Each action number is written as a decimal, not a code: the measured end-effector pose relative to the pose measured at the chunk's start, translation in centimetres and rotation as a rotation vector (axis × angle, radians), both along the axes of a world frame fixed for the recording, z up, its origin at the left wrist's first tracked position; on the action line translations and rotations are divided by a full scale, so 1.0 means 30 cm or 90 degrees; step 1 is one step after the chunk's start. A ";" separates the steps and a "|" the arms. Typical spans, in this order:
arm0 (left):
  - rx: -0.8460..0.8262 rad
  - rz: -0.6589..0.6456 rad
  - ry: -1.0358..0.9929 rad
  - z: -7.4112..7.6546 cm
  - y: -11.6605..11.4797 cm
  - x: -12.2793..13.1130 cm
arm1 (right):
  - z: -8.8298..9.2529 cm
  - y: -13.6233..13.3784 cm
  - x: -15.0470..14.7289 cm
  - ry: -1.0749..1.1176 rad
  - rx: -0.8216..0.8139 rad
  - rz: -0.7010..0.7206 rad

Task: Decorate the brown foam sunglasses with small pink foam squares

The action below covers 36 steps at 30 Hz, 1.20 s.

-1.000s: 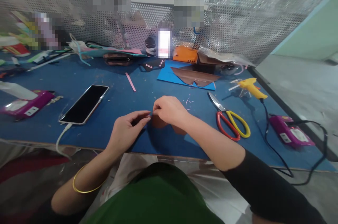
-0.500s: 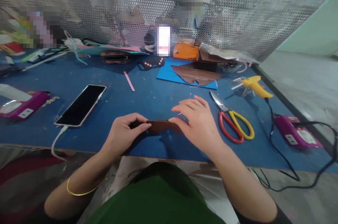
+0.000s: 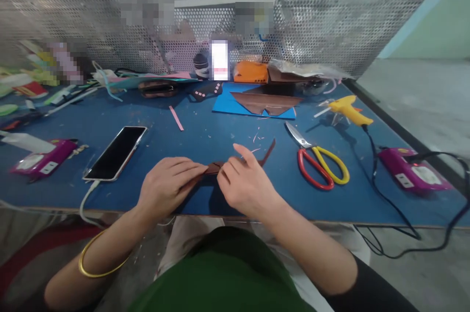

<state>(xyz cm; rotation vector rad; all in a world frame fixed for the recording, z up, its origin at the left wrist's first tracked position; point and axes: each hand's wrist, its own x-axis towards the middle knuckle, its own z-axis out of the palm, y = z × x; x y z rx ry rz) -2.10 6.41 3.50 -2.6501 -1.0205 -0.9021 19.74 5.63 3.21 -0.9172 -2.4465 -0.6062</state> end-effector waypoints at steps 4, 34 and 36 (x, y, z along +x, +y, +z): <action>-0.032 0.021 -0.006 -0.034 -0.065 -0.005 | -0.033 -0.034 -0.018 -0.048 0.008 0.001; -0.082 -0.013 0.089 -0.064 -0.098 -0.003 | -0.080 -0.105 -0.099 0.136 -0.235 -0.041; -0.061 -0.012 0.093 -0.069 -0.101 -0.005 | -0.087 -0.114 -0.098 0.143 -0.216 -0.054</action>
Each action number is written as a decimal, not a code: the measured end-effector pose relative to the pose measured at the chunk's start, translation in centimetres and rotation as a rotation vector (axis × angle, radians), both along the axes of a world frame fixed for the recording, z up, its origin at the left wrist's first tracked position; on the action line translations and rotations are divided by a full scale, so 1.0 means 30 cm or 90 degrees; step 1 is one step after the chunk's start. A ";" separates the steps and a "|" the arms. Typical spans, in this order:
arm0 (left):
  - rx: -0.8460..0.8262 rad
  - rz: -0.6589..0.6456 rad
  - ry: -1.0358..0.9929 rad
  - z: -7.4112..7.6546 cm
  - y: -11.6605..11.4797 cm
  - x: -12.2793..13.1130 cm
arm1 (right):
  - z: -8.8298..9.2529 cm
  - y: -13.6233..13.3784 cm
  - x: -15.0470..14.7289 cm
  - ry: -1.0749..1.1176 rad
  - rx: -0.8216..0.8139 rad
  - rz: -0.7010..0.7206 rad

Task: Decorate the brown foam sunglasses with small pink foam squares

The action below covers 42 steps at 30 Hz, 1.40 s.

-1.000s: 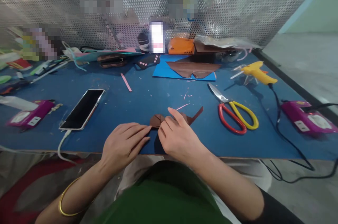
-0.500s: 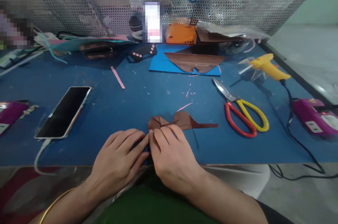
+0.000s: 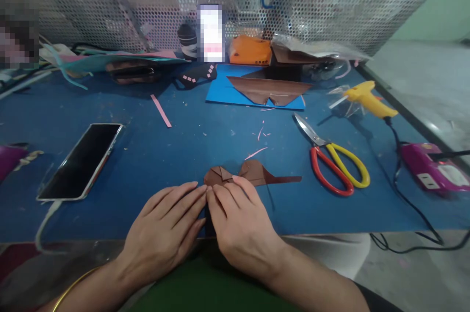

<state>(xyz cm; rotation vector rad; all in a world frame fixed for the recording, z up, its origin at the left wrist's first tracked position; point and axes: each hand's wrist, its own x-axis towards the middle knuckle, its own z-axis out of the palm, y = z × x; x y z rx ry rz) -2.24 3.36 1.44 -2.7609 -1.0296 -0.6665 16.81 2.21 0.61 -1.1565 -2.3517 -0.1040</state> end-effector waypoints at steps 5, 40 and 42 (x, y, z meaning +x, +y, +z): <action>0.020 0.005 -0.002 -0.005 -0.007 -0.002 | -0.013 -0.020 -0.007 -0.018 0.054 -0.008; 0.038 0.047 -0.044 -0.003 -0.007 0.012 | -0.049 -0.032 -0.011 -0.088 0.147 0.018; 0.049 0.049 -0.038 -0.002 -0.009 0.012 | -0.051 -0.038 -0.015 -0.087 0.143 0.010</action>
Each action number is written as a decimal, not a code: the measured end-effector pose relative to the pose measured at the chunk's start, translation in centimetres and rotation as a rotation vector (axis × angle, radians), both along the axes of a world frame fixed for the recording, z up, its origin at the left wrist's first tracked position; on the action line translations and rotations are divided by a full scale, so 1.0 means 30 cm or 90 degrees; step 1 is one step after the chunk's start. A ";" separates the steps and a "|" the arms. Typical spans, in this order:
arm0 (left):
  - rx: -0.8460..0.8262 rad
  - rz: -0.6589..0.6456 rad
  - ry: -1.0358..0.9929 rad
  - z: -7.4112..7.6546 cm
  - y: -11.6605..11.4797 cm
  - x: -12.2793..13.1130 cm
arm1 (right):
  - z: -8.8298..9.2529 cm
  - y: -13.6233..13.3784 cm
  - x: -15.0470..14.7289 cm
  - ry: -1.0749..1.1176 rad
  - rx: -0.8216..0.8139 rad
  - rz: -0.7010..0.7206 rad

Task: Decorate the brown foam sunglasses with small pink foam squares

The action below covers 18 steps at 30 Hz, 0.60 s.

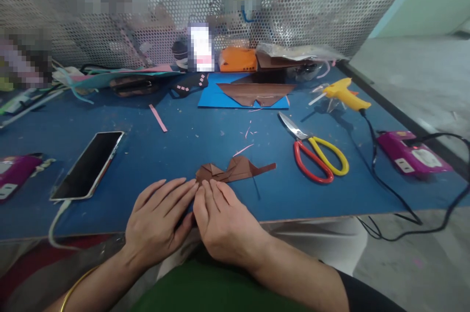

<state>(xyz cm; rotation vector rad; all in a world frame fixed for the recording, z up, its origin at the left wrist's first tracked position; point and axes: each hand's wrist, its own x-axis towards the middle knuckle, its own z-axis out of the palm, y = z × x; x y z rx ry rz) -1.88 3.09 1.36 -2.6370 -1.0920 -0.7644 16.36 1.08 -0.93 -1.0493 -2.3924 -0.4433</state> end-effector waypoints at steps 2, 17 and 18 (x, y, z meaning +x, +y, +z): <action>-0.003 -0.003 0.011 0.003 0.001 0.002 | -0.001 -0.001 -0.004 0.004 -0.007 -0.002; -0.002 -0.024 0.015 -0.008 0.002 0.013 | 0.006 0.005 -0.006 0.050 -0.022 0.003; -0.008 -0.028 0.016 -0.007 0.002 0.015 | 0.006 0.005 -0.006 0.050 -0.023 0.003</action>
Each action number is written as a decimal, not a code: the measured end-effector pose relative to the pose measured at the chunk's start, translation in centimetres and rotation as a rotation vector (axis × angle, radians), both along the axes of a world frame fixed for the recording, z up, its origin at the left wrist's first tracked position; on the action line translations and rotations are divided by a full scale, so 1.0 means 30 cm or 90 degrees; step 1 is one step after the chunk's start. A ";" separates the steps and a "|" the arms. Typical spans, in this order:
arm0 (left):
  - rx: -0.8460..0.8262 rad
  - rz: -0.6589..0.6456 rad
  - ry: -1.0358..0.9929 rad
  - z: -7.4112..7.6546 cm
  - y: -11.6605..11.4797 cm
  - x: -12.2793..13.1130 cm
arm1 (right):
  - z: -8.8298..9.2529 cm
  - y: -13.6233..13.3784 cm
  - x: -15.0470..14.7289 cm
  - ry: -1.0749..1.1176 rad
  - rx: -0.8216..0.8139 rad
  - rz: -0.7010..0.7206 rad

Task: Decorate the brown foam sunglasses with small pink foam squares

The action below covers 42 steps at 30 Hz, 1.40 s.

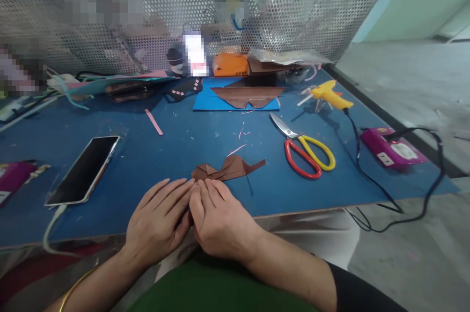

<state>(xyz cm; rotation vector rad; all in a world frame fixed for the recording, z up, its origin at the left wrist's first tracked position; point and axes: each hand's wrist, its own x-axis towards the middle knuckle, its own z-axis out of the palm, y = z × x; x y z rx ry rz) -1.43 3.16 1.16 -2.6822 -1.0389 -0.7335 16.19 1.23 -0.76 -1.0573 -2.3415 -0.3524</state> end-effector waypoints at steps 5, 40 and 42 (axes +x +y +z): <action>-0.022 -0.008 -0.010 0.010 0.010 0.012 | 0.002 0.011 -0.001 0.010 -0.002 0.005; 0.012 0.015 -0.041 0.004 0.007 0.011 | -0.011 -0.002 0.020 0.061 -0.006 -0.006; 0.012 0.016 -0.045 0.003 0.006 0.011 | -0.010 -0.001 0.018 0.065 -0.013 -0.010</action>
